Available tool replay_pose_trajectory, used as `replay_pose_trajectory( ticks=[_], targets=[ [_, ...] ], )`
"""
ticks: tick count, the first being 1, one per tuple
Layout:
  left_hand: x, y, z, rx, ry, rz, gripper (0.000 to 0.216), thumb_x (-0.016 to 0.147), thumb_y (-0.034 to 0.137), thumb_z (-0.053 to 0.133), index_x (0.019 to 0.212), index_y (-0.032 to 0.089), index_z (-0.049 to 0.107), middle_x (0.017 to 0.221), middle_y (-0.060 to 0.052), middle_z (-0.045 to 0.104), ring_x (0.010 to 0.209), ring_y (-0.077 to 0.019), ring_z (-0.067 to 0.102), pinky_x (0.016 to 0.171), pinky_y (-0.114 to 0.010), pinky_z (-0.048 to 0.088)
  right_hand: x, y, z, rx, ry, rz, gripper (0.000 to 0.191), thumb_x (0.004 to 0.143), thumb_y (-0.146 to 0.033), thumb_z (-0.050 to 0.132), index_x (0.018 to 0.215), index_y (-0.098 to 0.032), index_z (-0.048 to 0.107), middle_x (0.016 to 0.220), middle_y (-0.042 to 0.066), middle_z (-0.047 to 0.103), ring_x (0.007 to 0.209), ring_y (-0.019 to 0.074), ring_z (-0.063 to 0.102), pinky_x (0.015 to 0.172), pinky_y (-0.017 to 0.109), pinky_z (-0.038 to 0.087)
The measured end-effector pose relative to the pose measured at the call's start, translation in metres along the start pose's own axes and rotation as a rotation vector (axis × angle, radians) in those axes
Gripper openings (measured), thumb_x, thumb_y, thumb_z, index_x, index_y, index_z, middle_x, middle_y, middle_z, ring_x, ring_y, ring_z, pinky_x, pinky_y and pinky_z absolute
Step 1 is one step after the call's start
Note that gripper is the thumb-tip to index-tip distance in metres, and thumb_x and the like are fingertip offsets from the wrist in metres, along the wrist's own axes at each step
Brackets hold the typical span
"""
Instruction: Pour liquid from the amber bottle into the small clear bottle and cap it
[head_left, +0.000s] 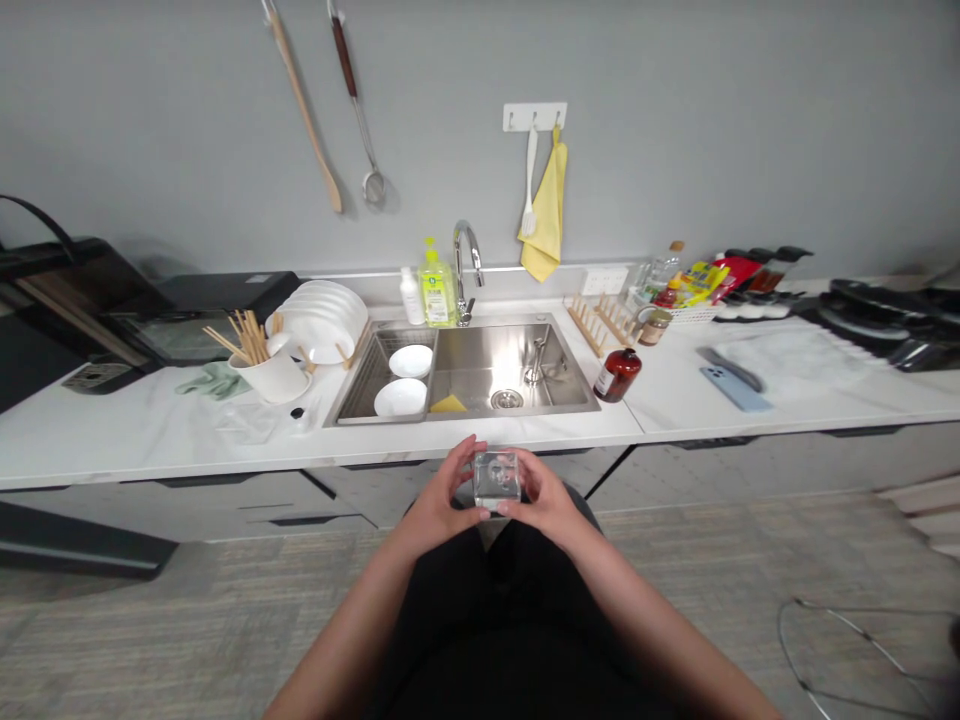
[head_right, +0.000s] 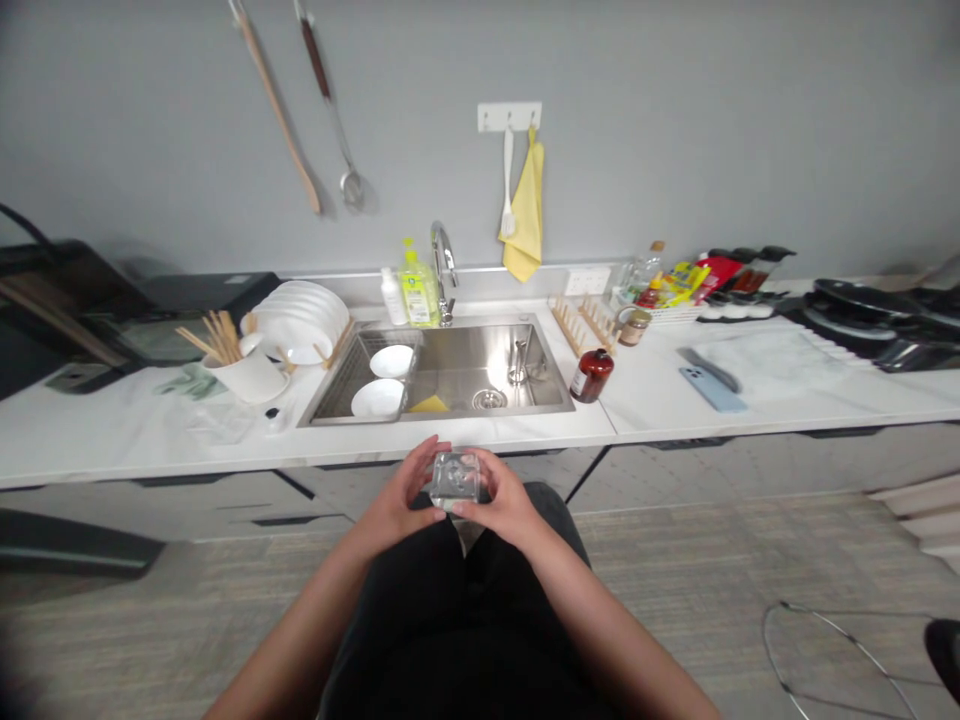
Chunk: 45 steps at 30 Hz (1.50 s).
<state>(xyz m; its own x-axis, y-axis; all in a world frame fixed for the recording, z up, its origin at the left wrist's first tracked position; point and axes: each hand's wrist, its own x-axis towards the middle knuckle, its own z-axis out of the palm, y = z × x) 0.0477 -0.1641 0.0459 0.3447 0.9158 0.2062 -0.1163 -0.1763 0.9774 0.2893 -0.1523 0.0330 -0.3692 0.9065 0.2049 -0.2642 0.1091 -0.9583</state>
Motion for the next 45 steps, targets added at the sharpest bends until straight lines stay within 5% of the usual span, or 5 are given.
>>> replay_pose_trajectory(
  ticks=[14,19,24,30,45],
  targets=[
    [-0.011,-0.020,0.016,-0.120,0.162,-0.071,0.086,0.072,0.032,0.108,0.148,0.024,0.067,0.148,-0.017,0.077,0.137,-0.0369,0.077,0.123,-0.055,0.059,0.000,-0.011,-0.036,-0.264,-0.057,-0.038,0.102,0.069,-0.042,0.110,0.159,-0.059,0.065,0.158,0.002,0.069,0.150,0.0396,0.068,0.124,0.065,0.059],
    [-0.019,-0.013,0.006,-0.145,0.286,-0.128,0.090,0.067,0.038,0.111,0.143,0.023,0.066,0.139,-0.016,0.081,0.127,-0.0374,0.081,0.115,-0.054,0.065,0.025,-0.041,-0.138,-0.409,0.569,-0.114,0.053,0.084,-0.058,0.093,0.125,-0.029,0.077,0.111,0.006,0.080,0.107,0.0303,0.079,0.104,0.053,0.066],
    [-0.025,-0.002,-0.015,-0.088,0.345,-0.136,0.089,0.067,0.040,0.111,0.142,0.023,0.066,0.136,-0.016,0.081,0.125,-0.0364,0.081,0.115,-0.052,0.065,0.060,-0.049,-0.240,-0.676,1.026,-0.227,0.071,0.068,-0.061,0.093,0.123,-0.024,0.064,0.104,0.003,0.066,0.101,0.0288,0.069,0.101,0.053,0.062],
    [-0.024,-0.009,-0.045,-0.012,0.418,-0.092,0.090,0.064,0.043,0.111,0.140,0.025,0.067,0.135,-0.014,0.082,0.124,-0.0368,0.082,0.117,-0.058,0.064,0.101,-0.024,-0.291,-0.661,0.860,-0.139,0.125,0.052,-0.063,0.098,0.159,-0.024,0.046,0.154,0.022,0.063,0.131,0.0376,0.067,0.115,0.059,0.056],
    [0.059,0.013,-0.077,0.007,0.420,-0.020,0.097,0.061,0.041,0.113,0.145,0.024,0.068,0.138,-0.015,0.081,0.123,-0.0387,0.081,0.110,-0.060,0.068,0.127,-0.050,-0.285,-0.582,0.652,-0.234,0.095,0.060,-0.057,0.107,0.139,-0.025,0.066,0.138,0.016,0.080,0.123,0.0358,0.077,0.117,0.062,0.058]
  ],
)
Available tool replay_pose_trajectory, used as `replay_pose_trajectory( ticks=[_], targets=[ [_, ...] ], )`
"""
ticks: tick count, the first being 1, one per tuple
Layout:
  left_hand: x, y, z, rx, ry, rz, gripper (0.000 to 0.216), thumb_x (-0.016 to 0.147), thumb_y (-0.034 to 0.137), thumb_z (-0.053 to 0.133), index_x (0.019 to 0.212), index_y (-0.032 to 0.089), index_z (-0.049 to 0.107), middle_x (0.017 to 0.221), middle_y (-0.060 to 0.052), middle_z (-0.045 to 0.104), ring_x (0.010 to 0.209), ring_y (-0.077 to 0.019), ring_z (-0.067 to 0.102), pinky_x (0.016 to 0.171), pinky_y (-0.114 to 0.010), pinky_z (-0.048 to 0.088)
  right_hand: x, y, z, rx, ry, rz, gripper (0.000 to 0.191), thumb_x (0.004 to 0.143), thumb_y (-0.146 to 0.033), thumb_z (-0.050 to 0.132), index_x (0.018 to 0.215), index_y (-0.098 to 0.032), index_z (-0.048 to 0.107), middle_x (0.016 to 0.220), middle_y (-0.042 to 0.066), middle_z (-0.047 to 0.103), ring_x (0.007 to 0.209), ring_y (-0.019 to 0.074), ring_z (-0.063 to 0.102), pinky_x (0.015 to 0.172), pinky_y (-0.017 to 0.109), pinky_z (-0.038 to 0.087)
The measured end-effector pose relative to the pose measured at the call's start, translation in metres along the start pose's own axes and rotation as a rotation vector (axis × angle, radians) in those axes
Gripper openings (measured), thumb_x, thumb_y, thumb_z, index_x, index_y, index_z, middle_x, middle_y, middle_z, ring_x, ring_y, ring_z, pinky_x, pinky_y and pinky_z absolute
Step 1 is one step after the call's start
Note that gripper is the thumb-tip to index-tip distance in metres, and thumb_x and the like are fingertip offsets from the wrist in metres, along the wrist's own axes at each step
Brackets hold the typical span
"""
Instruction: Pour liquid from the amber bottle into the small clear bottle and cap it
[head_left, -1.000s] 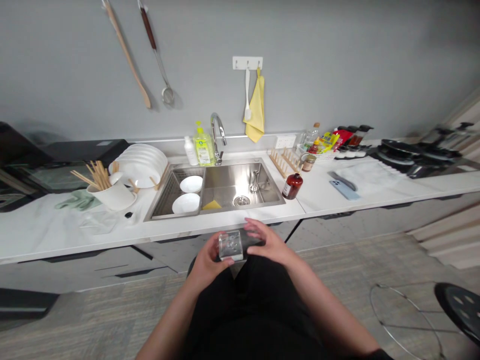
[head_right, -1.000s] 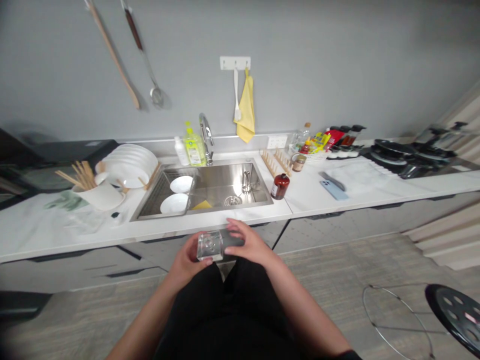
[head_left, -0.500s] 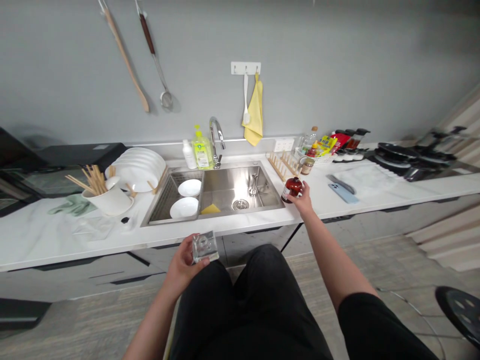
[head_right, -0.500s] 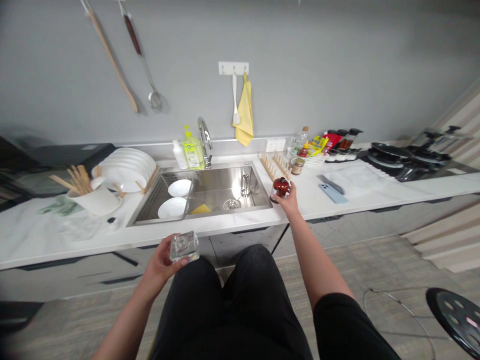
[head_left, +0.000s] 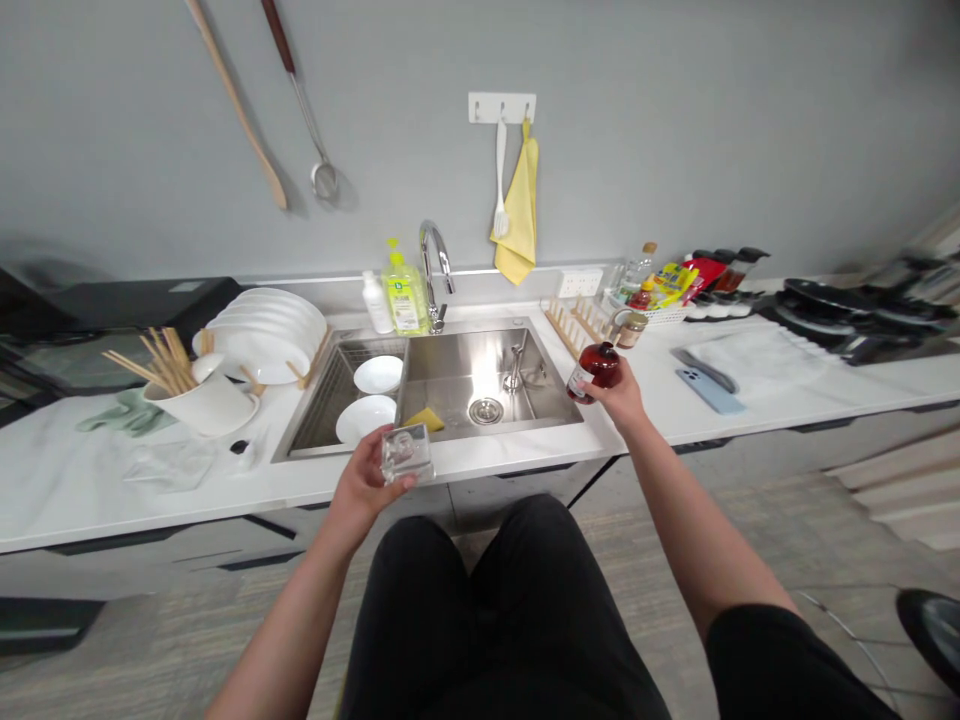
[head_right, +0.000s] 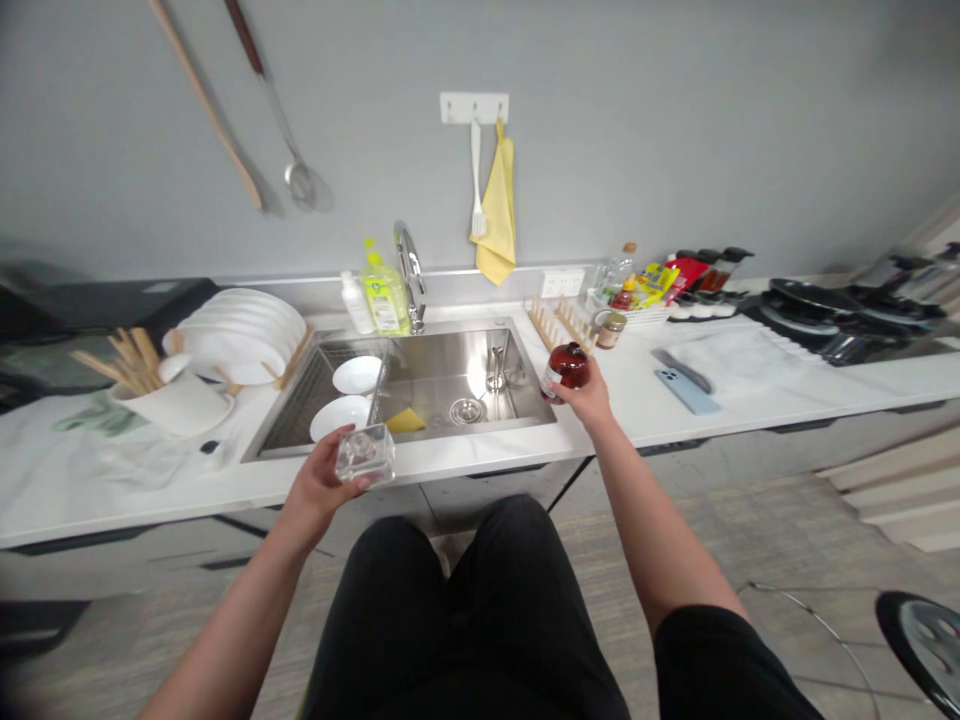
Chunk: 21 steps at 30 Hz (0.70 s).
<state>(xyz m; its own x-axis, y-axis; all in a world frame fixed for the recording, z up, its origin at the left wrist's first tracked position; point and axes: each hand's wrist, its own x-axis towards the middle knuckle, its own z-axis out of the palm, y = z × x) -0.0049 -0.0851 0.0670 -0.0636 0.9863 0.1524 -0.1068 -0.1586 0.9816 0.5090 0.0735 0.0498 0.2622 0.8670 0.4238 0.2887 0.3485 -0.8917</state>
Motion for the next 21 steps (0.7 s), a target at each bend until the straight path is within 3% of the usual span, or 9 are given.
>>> replay_pose_trajectory(
  ticks=[6,11,16,21],
  targets=[
    [0.092,0.006,0.019,-0.142,-0.029,0.042,0.084,0.056,0.030,0.114,0.128,0.020,0.072,0.127,-0.011,0.082,0.110,-0.0299,0.082,0.105,-0.052,0.069,0.014,-0.052,0.042,0.045,-0.455,-0.007,0.093,0.062,-0.052,0.112,0.141,-0.022,0.072,0.131,0.014,0.083,0.112,0.0351,0.080,0.105,0.055,0.065],
    [0.171,0.002,0.033,-0.232,-0.159,0.083,0.075,0.061,0.022,0.111,0.127,0.022,0.075,0.124,-0.007,0.082,0.101,-0.0242,0.081,0.093,-0.041,0.068,0.033,-0.049,0.108,0.252,-0.759,0.022,0.090,0.065,-0.047,0.112,0.142,-0.026,0.071,0.134,0.012,0.083,0.120,0.0380,0.081,0.110,0.060,0.063],
    [0.235,-0.017,0.038,-0.286,-0.223,0.115,0.073,0.060,0.021,0.110,0.125,0.023,0.076,0.122,-0.006,0.082,0.100,-0.0236,0.080,0.093,-0.039,0.065,0.055,-0.022,0.178,0.376,-0.812,0.055,0.096,0.064,-0.051,0.113,0.146,-0.028,0.068,0.141,0.012,0.080,0.127,0.0402,0.078,0.116,0.064,0.059],
    [0.275,-0.046,0.036,-0.357,-0.205,0.090,0.079,0.059,0.021,0.109,0.130,0.025,0.075,0.119,-0.004,0.081,0.099,-0.0226,0.079,0.092,-0.037,0.064,0.077,-0.005,0.245,0.475,-0.816,0.157,0.097,0.059,-0.047,0.114,0.142,-0.028,0.067,0.138,0.009,0.082,0.127,0.0372,0.078,0.120,0.060,0.058]
  ],
)
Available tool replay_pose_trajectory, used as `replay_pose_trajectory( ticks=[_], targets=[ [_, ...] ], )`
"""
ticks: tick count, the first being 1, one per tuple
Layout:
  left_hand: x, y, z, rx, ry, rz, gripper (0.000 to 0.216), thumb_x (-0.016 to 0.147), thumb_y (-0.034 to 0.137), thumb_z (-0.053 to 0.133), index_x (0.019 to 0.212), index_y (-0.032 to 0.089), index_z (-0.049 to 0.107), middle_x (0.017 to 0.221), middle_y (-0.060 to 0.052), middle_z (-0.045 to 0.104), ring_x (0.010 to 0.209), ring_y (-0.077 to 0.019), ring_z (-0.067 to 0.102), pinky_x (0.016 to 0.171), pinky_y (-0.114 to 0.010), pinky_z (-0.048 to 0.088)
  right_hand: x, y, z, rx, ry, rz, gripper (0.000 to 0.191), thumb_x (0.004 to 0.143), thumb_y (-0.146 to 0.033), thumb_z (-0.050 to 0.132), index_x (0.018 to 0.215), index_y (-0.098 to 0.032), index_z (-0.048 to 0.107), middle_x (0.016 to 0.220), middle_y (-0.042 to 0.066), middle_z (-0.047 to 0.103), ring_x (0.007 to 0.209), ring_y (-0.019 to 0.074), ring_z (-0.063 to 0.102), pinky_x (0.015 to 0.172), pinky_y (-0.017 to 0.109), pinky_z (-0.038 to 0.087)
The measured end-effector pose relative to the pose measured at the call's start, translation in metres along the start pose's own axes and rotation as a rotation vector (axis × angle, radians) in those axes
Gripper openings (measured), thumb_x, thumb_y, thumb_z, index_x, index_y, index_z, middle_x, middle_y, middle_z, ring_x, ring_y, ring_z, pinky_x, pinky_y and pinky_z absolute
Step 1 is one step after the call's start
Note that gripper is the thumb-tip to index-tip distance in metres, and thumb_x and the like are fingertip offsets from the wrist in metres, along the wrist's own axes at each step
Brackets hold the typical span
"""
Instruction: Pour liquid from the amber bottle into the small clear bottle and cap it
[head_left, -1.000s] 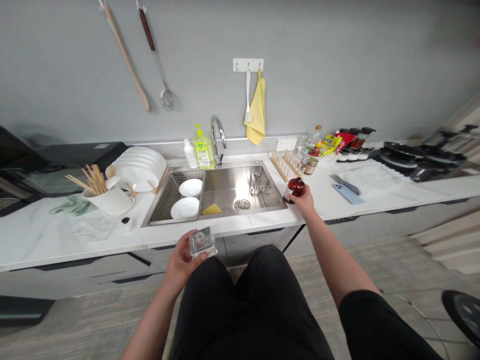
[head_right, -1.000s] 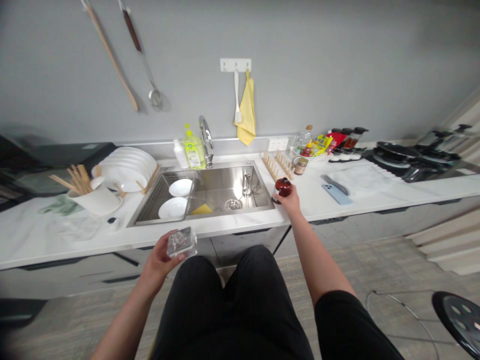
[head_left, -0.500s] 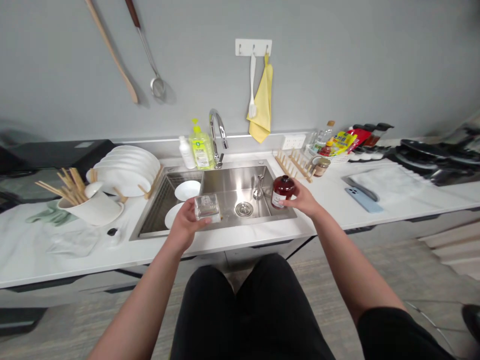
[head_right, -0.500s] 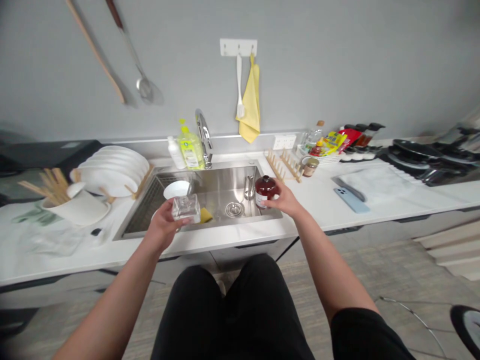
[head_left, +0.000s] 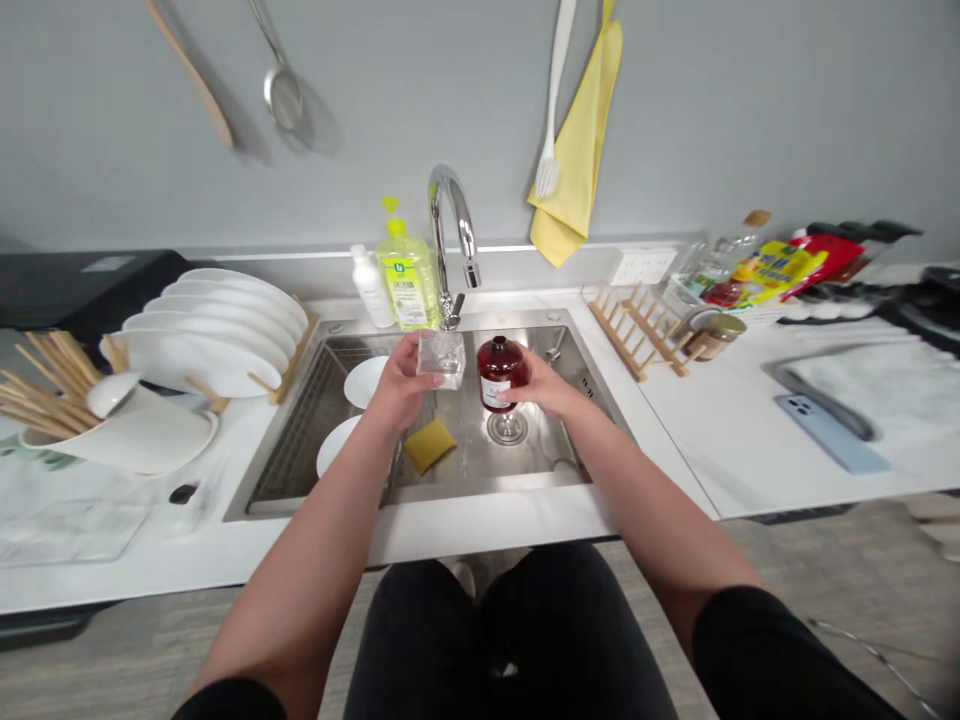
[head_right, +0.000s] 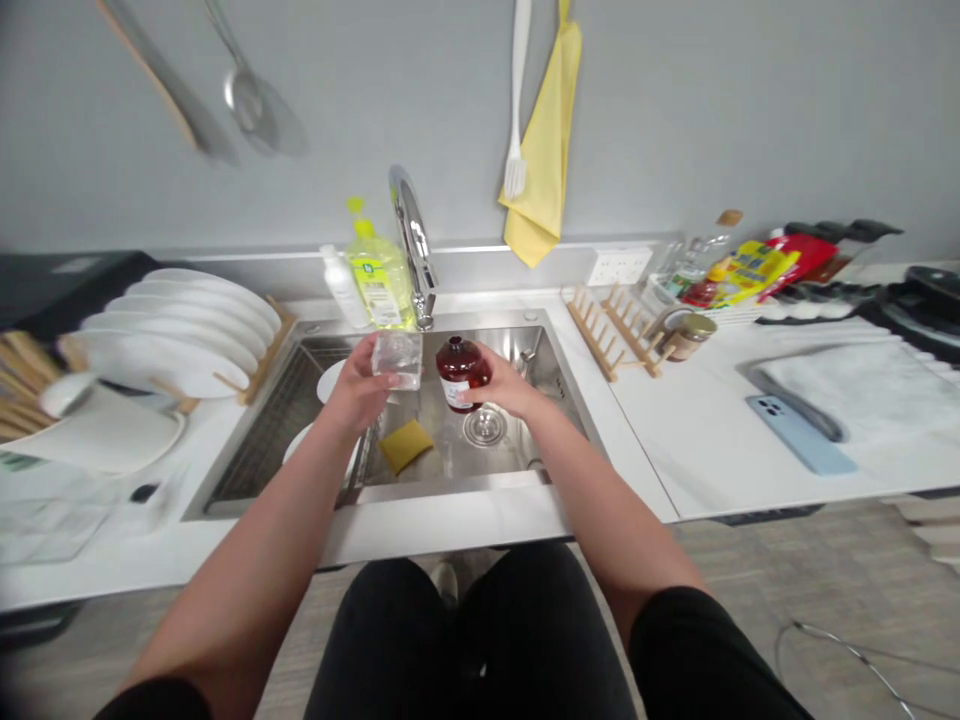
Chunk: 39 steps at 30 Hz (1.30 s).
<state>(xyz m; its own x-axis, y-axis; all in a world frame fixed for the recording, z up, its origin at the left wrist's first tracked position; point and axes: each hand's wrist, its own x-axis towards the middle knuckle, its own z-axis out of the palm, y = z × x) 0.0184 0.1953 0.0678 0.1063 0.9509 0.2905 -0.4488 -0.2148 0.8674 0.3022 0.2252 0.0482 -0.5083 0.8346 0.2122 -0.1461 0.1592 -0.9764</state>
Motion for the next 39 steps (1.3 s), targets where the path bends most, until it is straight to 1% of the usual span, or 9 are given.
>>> replay_pose_trajectory(
  ticks=[5,9,14,20,23,27,33,36,39],
  targets=[
    [0.014,-0.018,-0.019,0.010,0.049,0.014,0.078,0.062,0.020,0.107,0.133,0.027,0.073,0.124,-0.005,0.080,0.104,-0.0241,0.077,0.095,-0.040,0.065,0.037,0.025,0.014,0.080,-0.001,0.008,0.098,0.056,-0.045,0.115,0.140,-0.031,0.067,0.138,0.007,0.082,0.129,0.0369,0.077,0.120,0.060,0.059],
    [0.019,-0.021,-0.030,0.017,0.072,0.019,0.084,0.060,0.022,0.109,0.135,0.028,0.071,0.126,-0.005,0.079,0.106,-0.0239,0.077,0.095,-0.041,0.066,0.038,0.044,0.010,0.049,-0.020,0.056,0.099,0.059,-0.044,0.114,0.144,-0.031,0.065,0.137,0.007,0.082,0.128,0.0376,0.077,0.115,0.060,0.063],
    [0.020,-0.022,-0.035,0.018,0.061,0.021,0.081,0.060,0.027,0.110,0.130,0.025,0.070,0.123,-0.005,0.080,0.106,-0.0236,0.078,0.104,-0.044,0.064,0.032,0.058,0.004,-0.021,0.004,0.065,0.106,0.057,-0.041,0.114,0.150,-0.030,0.064,0.140,0.009,0.081,0.130,0.0383,0.076,0.117,0.062,0.062],
    [0.017,-0.025,-0.035,0.011,0.008,0.006,0.081,0.061,0.024,0.110,0.132,0.026,0.071,0.126,-0.006,0.080,0.104,-0.0238,0.078,0.094,-0.038,0.063,0.032,0.060,0.007,-0.051,-0.005,0.054,0.100,0.061,-0.039,0.113,0.149,-0.029,0.066,0.135,0.009,0.083,0.126,0.0384,0.078,0.115,0.064,0.062],
    [0.017,-0.028,-0.035,0.017,-0.020,-0.020,0.080,0.062,0.022,0.109,0.133,0.026,0.072,0.131,-0.008,0.079,0.110,-0.0264,0.077,0.096,-0.040,0.062,0.032,0.058,0.008,-0.048,0.005,0.056,0.099,0.061,-0.039,0.113,0.148,-0.029,0.066,0.134,0.009,0.083,0.124,0.0379,0.078,0.114,0.064,0.063],
    [0.017,-0.031,-0.037,0.016,-0.001,-0.020,0.082,0.060,0.020,0.109,0.134,0.025,0.075,0.130,-0.007,0.079,0.108,-0.0253,0.076,0.095,-0.038,0.062,0.033,0.056,0.006,-0.041,0.001,0.063,0.097,0.062,-0.042,0.112,0.146,-0.029,0.066,0.133,0.008,0.083,0.122,0.0373,0.079,0.108,0.060,0.066],
    [0.020,-0.035,-0.042,0.042,0.006,-0.002,0.083,0.060,0.020,0.109,0.135,0.026,0.074,0.128,-0.005,0.079,0.108,-0.0238,0.075,0.096,-0.036,0.060,0.035,0.054,0.005,-0.133,0.032,0.062,0.098,0.060,-0.043,0.111,0.145,-0.027,0.065,0.124,0.007,0.083,0.108,0.0350,0.081,0.102,0.058,0.067],
    [0.021,-0.037,-0.044,0.048,0.027,-0.004,0.084,0.057,0.019,0.110,0.131,0.030,0.072,0.127,-0.002,0.078,0.104,-0.0218,0.075,0.093,-0.035,0.060,0.035,0.052,0.005,-0.176,0.028,0.067,0.096,0.059,-0.041,0.110,0.143,-0.027,0.065,0.125,0.007,0.083,0.111,0.0359,0.080,0.104,0.058,0.067],
    [0.022,-0.038,-0.046,0.062,0.039,-0.013,0.082,0.055,0.019,0.110,0.126,0.028,0.071,0.121,-0.001,0.078,0.101,-0.0209,0.074,0.089,-0.033,0.059,0.034,0.051,0.005,-0.198,0.039,0.077,0.095,0.059,-0.038,0.109,0.142,-0.027,0.065,0.128,0.008,0.083,0.115,0.0372,0.080,0.107,0.059,0.066]
  ],
)
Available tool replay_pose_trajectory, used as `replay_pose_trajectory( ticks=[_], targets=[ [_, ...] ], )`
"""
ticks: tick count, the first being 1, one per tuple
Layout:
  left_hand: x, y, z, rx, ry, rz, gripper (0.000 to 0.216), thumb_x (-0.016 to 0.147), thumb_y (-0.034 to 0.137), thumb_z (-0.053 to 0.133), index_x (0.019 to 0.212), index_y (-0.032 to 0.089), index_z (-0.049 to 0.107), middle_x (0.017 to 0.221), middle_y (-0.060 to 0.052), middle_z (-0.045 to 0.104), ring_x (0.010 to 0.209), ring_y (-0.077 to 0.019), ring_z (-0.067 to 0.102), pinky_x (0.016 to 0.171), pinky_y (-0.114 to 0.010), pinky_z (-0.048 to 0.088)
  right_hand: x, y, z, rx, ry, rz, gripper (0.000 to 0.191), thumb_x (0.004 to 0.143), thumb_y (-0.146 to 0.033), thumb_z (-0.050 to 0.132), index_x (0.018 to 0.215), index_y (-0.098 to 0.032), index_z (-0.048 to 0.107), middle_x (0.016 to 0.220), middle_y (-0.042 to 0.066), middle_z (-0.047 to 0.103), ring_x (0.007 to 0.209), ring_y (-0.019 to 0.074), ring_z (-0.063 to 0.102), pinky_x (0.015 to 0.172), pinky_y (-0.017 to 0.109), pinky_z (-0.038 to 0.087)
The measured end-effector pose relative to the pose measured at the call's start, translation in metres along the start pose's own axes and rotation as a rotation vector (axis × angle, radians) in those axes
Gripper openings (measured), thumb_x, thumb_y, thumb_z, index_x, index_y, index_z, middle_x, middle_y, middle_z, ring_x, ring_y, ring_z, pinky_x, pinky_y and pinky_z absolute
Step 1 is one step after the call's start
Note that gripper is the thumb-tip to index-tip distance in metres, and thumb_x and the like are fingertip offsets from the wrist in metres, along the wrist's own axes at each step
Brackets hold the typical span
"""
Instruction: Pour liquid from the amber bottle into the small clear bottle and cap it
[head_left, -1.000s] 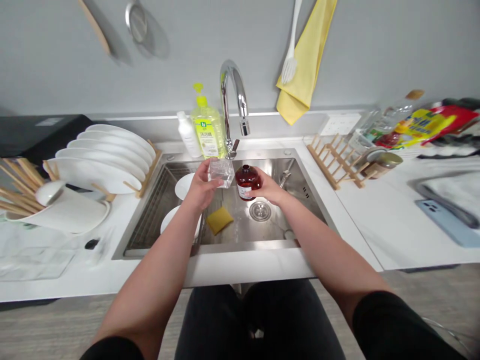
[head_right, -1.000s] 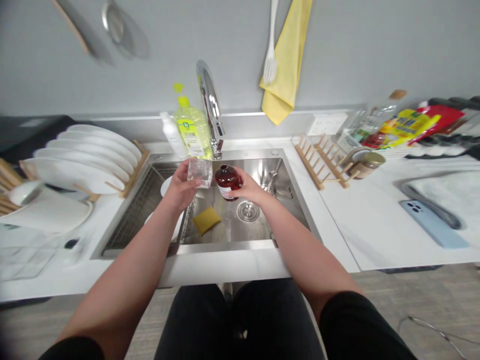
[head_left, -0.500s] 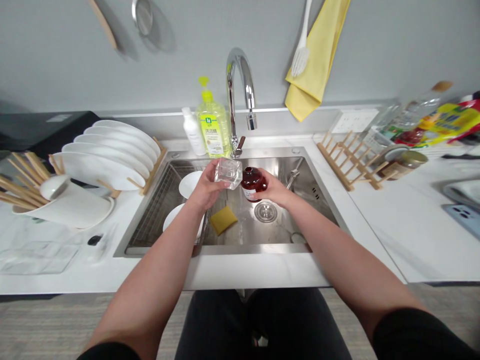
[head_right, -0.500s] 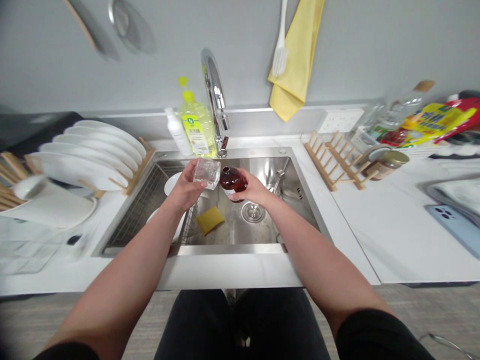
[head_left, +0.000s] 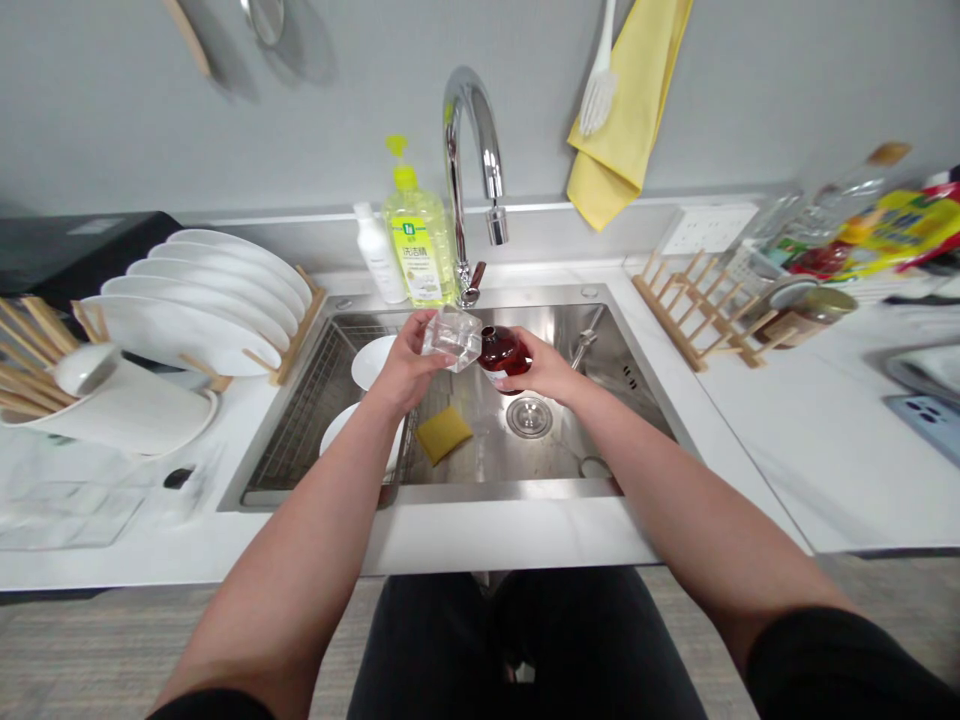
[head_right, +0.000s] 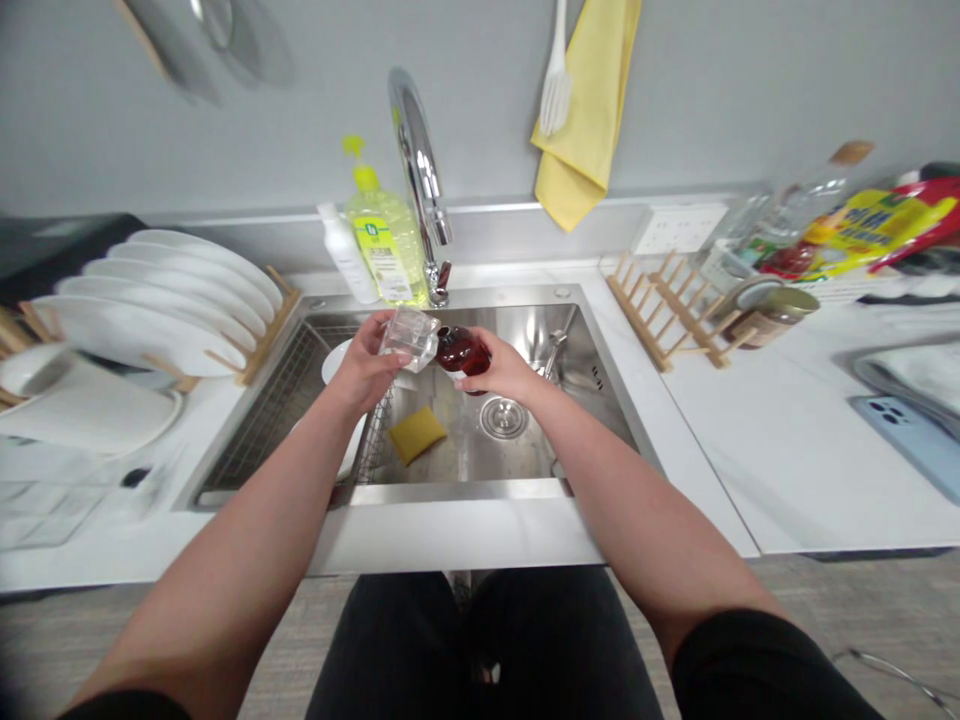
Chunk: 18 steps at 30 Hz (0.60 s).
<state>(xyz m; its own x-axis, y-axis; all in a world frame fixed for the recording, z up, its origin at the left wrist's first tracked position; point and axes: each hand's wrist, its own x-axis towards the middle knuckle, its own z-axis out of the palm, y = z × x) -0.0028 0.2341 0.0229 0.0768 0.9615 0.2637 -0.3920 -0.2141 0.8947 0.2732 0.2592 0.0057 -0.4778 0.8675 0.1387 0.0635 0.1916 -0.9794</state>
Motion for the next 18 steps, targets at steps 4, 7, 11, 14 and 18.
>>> replay_pose_trajectory(
  ticks=[4,7,11,14,18],
  targets=[
    [0.0006,0.0009,-0.0008,0.027,-0.002,-0.003,0.080,0.056,0.020,0.110,0.125,0.028,0.071,0.119,-0.002,0.078,0.102,-0.0214,0.074,0.091,-0.034,0.060,-0.0008,0.0006,-0.0016,0.001,-0.002,0.008,0.091,0.062,-0.037,0.107,0.142,-0.027,0.066,0.131,0.008,0.083,0.118,0.0372,0.080,0.108,0.058,0.066],
    [0.0015,0.0009,-0.0018,0.052,0.003,0.003,0.083,0.054,0.021,0.111,0.127,0.027,0.072,0.120,-0.002,0.079,0.104,-0.0224,0.075,0.095,-0.036,0.060,-0.0012,0.0008,-0.0026,-0.005,-0.016,0.016,0.091,0.062,-0.036,0.107,0.143,-0.027,0.065,0.131,0.009,0.083,0.117,0.0369,0.081,0.107,0.058,0.067],
    [0.0025,-0.0006,-0.0039,0.071,0.016,0.002,0.086,0.052,0.021,0.111,0.128,0.027,0.073,0.121,-0.003,0.080,0.107,-0.0236,0.076,0.099,-0.038,0.061,-0.0016,-0.0003,-0.0033,-0.051,-0.014,0.018,0.090,0.062,-0.034,0.106,0.143,-0.027,0.066,0.127,0.009,0.084,0.112,0.0360,0.081,0.102,0.058,0.068],
    [0.0026,-0.0015,-0.0052,0.084,0.011,0.000,0.086,0.052,0.021,0.111,0.130,0.027,0.073,0.123,-0.004,0.080,0.107,-0.0244,0.077,0.099,-0.038,0.062,-0.0017,-0.0007,-0.0036,-0.077,-0.017,0.006,0.087,0.064,-0.032,0.104,0.142,-0.025,0.066,0.125,0.009,0.084,0.109,0.0350,0.081,0.100,0.057,0.069],
    [0.0023,-0.0020,-0.0063,0.120,-0.005,0.023,0.085,0.055,0.022,0.110,0.132,0.026,0.073,0.124,-0.005,0.080,0.110,-0.0256,0.076,0.098,-0.038,0.063,-0.0017,0.0002,-0.0038,-0.091,-0.017,0.007,0.086,0.064,-0.032,0.103,0.141,-0.026,0.067,0.123,0.008,0.084,0.109,0.0346,0.081,0.099,0.056,0.069]
  ],
)
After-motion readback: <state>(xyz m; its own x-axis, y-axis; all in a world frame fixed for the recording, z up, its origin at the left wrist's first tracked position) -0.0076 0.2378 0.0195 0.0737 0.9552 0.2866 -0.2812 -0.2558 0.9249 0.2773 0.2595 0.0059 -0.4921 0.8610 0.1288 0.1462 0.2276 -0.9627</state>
